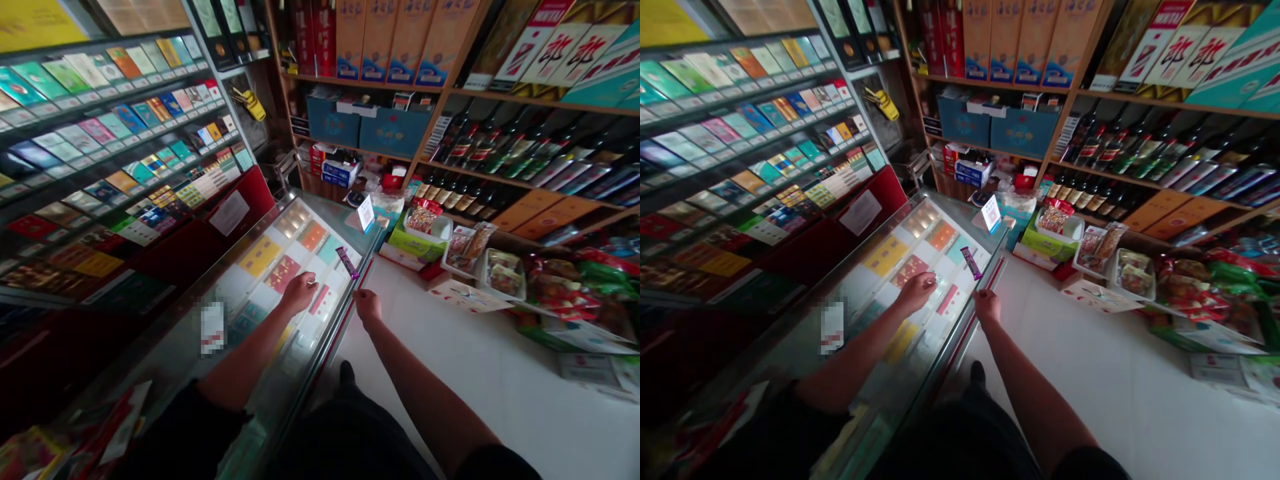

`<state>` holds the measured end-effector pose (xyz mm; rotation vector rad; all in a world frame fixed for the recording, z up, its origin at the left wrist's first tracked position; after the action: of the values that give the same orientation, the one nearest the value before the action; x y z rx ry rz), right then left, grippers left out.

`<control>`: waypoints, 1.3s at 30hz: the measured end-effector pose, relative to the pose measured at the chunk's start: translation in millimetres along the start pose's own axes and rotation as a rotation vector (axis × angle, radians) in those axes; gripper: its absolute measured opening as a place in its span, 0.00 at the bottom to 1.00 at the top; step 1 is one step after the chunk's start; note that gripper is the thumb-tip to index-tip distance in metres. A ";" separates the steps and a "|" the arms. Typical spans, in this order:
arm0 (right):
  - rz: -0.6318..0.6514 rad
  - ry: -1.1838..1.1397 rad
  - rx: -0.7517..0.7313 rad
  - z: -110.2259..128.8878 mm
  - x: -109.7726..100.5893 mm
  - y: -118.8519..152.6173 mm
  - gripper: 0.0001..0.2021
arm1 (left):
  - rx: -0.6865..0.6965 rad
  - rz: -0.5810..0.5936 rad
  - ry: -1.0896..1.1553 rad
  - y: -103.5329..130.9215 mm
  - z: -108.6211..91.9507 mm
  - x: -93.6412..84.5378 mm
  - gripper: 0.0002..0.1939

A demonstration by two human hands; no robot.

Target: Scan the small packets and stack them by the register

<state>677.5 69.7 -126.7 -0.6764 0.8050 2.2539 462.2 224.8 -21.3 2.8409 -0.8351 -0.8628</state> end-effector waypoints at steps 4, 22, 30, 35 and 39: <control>0.020 -0.032 0.076 -4.9 -3.9 -32.1 0.13 | 0.052 0.081 -0.187 -66.2 -16.9 41.3 0.20; 0.134 -0.074 0.191 -20.0 13.4 -79.1 0.09 | 0.064 0.100 -0.370 -186.5 -19.5 109.0 0.14; 0.209 -0.468 0.320 -31.1 20.4 -62.6 0.05 | -0.269 -0.009 0.283 -145.0 15.5 78.2 0.09; 0.317 -0.786 0.449 -25.1 26.4 -40.0 0.09 | -0.554 0.021 0.695 -102.2 38.0 65.7 0.19; 0.381 -0.898 0.464 -17.6 35.0 -20.6 0.11 | -0.614 -0.041 0.775 -68.5 45.4 43.5 0.22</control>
<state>673.3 83.7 -168.4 0.7207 0.9568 2.2124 501.5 265.2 -95.3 2.3137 -0.3226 0.0400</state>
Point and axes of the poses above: each hand's wrist, its own y-axis away from the middle knuckle, its own x-axis out of the palm, z = x × y, the point moved 10 cm from there along -y, towards the middle knuckle, and after that the axes turned 15 degrees about y, right-handed, at the moved point
